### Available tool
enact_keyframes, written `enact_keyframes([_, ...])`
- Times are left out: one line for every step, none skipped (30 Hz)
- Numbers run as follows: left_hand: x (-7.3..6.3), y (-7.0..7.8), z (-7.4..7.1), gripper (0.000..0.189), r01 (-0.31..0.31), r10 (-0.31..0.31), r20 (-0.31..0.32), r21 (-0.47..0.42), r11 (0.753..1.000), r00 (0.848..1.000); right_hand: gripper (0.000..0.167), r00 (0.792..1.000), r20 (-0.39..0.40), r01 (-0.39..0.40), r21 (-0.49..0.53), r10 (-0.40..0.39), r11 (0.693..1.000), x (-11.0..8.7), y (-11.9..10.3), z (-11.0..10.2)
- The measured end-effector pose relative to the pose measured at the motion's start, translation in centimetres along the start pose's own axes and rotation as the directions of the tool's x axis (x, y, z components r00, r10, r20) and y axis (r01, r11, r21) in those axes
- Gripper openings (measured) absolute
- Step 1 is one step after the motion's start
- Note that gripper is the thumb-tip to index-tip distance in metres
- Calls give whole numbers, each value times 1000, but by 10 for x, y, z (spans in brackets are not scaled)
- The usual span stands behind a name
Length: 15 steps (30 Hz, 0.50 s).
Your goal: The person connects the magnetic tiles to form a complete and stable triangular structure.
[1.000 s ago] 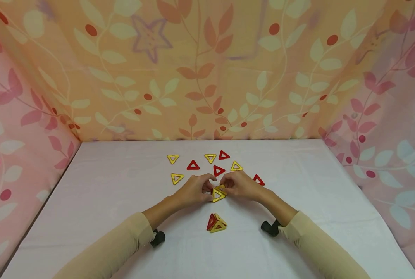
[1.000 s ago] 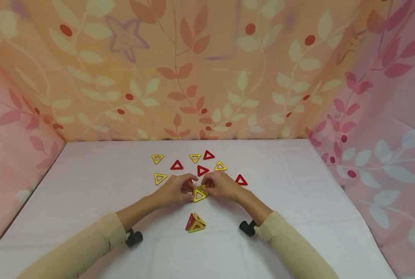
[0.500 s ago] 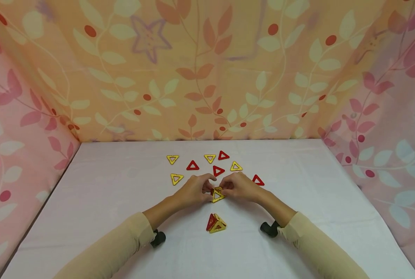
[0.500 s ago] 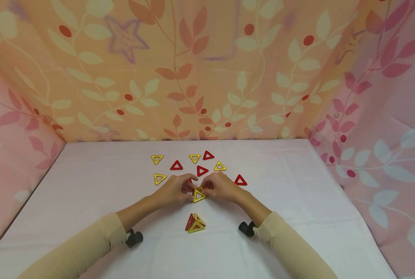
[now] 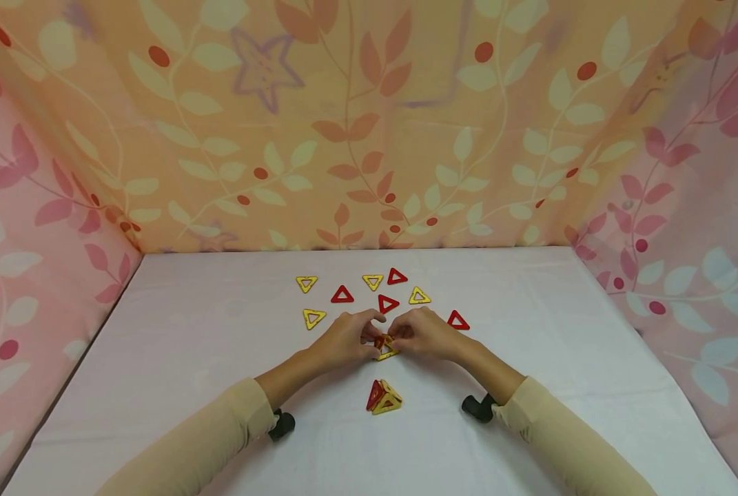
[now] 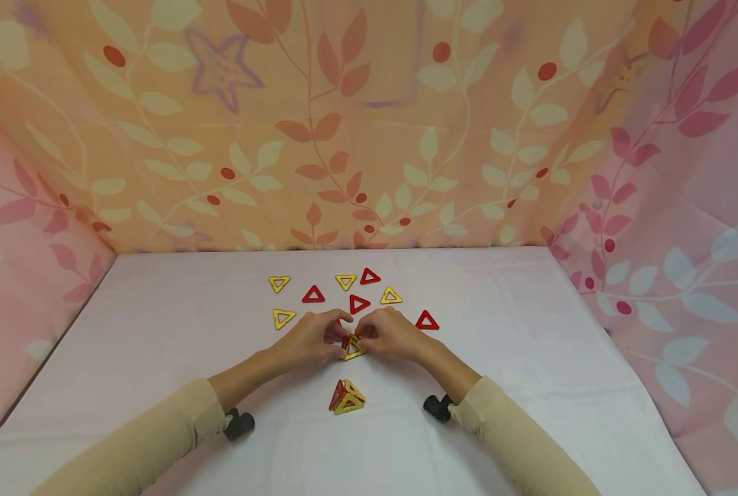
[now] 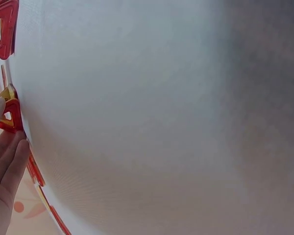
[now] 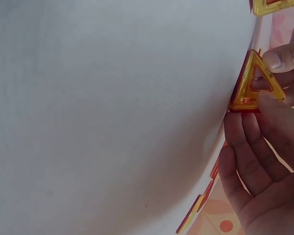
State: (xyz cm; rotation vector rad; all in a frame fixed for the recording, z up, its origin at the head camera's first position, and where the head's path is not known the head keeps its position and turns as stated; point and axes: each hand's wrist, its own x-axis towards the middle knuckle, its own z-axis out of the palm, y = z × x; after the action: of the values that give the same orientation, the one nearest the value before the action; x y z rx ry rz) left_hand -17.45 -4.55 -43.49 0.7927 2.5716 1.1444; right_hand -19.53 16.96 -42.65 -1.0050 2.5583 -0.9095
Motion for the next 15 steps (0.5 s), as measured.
enact_keyframes([0,0,0,51,0,0,0,-2,1000,1000,11,1000,1,0,-4,0,1000,0,0,0])
enact_keyframes([0,0,0,51,-1,1,0,-3,1000,1000,11,1000,2,-1,-5,1,1000,0,-1,0])
enact_keyframes([0,0,0,51,-1,1,0,-3,1000,1000,11,1000,4,-1,-6,1,1000,0,-1,0])
enact_keyframes([0,0,0,51,-2,2,0,-3,1000,1000,12,1000,6,-2,-6,2,1000,0,-1,0])
enact_keyframes([0,0,0,51,-3,3,-1,-3,1000,1000,12,1000,8,-2,-5,2,1000,0,-1,0])
enact_keyframes([0,0,0,50,-3,3,-1,-1,1000,1000,12,1000,10,-2,-3,2,1000,0,-2,0])
enact_keyframes([0,0,0,50,-2,2,0,-1,1000,1000,12,1000,12,-2,1,2,1000,0,-2,0])
enact_keyframes([0,0,0,50,-3,3,0,2,1000,1000,13,1000,15,-2,4,2,1000,0,-1,0])
enact_keyframes([0,0,0,50,-4,4,2,2,1000,1000,13,1000,18,-2,8,2,1000,0,-1,0])
enact_keyframes([0,0,0,51,-4,4,4,2,1000,1000,13,1000,21,-3,12,2,1000,0,-1,0])
enact_keyframes([-1,0,0,51,-5,5,7,2,1000,1000,13,1000,24,-4,16,3,1000,0,-1,1])
enact_keyframes([-1,0,-1,52,-5,5,11,2,1000,1000,14,1000,26,-3,19,3,1000,0,-1,1])
enact_keyframes([-1,1,-1,52,-7,7,15,1,1000,1000,14,1000,28,-2,23,2,1000,0,-1,1])
enact_keyframes([-1,1,-2,52,-7,7,18,1,1000,1000,15,1000,30,-3,24,2,1000,0,-1,1])
enact_keyframes([-1,1,-2,53,-8,8,20,1,1000,1000,15,999,32,-2,26,1,1000,0,-1,1])
